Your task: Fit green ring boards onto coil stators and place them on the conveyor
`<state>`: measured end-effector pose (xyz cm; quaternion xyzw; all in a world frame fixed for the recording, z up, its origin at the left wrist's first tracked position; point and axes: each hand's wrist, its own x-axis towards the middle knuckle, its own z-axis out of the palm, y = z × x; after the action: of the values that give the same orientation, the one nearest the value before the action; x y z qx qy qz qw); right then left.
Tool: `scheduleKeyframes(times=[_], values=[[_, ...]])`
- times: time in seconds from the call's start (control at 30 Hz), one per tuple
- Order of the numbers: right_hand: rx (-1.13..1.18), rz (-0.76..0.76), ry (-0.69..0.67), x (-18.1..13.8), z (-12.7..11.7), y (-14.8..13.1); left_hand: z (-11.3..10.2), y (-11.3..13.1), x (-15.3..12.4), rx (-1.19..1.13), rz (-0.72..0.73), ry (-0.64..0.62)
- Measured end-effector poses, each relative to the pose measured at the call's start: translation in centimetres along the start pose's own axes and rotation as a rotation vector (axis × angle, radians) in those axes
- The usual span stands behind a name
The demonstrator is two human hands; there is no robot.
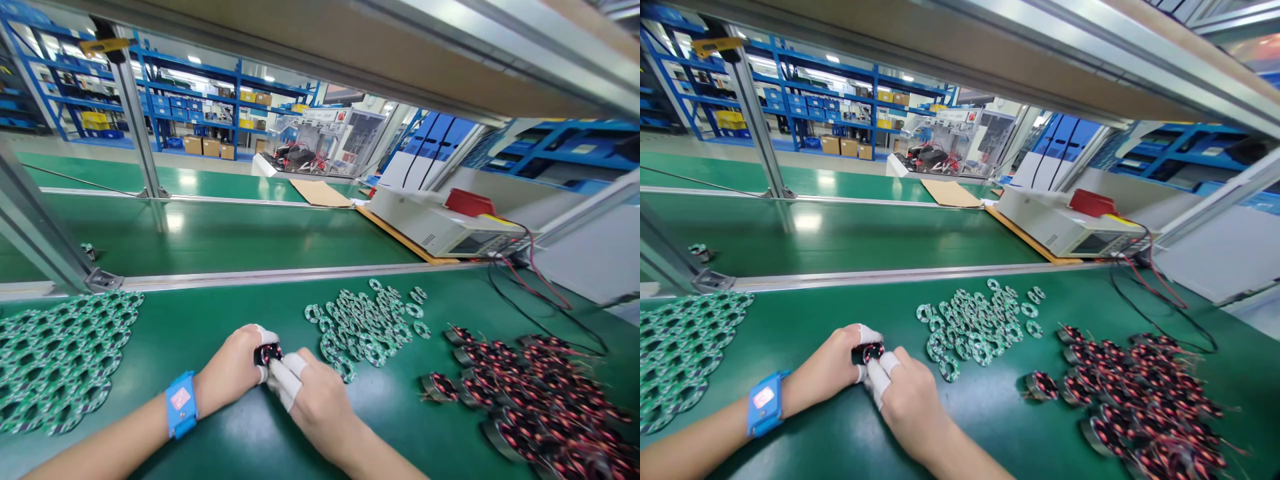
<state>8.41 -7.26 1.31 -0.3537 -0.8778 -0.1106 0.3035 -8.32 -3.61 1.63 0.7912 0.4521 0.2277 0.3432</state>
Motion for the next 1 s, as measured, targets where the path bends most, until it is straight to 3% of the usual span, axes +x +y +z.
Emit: scheduleKeyframes(times=[0.13,0.33,0.4,0.43,0.5,0.53,0.67,0.8,0.87,1.0], values=[[-0.010,-0.126,0.051,-1.5,1.1,-0.3,-0.3,-0.4,0.1,-0.018,-0.014,-0.018],[0.157,-0.234,-0.267,-2.6,-1.0,0.0,-0.4,-1.0,0.3,-0.061,-0.027,-0.023],[0.162,-0.066,-0.217,-1.5,-1.6,2.0,-0.3,-1.1,0.3,-0.082,-0.021,-0.024],[0.139,0.097,-0.166,-0.6,-1.7,3.3,-0.4,-1.1,0.3,-0.093,-0.014,-0.032],[0.047,0.433,-0.258,1.5,-1.5,6.4,-0.7,-1.2,0.2,-0.104,0.000,-0.055],[0.001,0.485,-0.358,2.5,-1.2,7.9,-0.9,-1.1,0.1,-0.102,0.005,-0.066],[0.019,0.467,-0.466,4.4,-0.5,11.0,-2.4,-1.0,0.1,-0.090,-0.014,-0.029],[0.064,0.525,-0.413,4.0,-1.4,9.9,-3.0,-0.4,0.5,-0.106,0.008,0.197],[0.237,0.590,-0.348,4.0,-1.9,8.7,-2.6,0.1,0.7,-0.093,0.058,0.270],[0.654,0.646,-0.193,4.4,-1.4,6.3,-1.6,0.7,1.1,-0.041,0.144,0.259]])
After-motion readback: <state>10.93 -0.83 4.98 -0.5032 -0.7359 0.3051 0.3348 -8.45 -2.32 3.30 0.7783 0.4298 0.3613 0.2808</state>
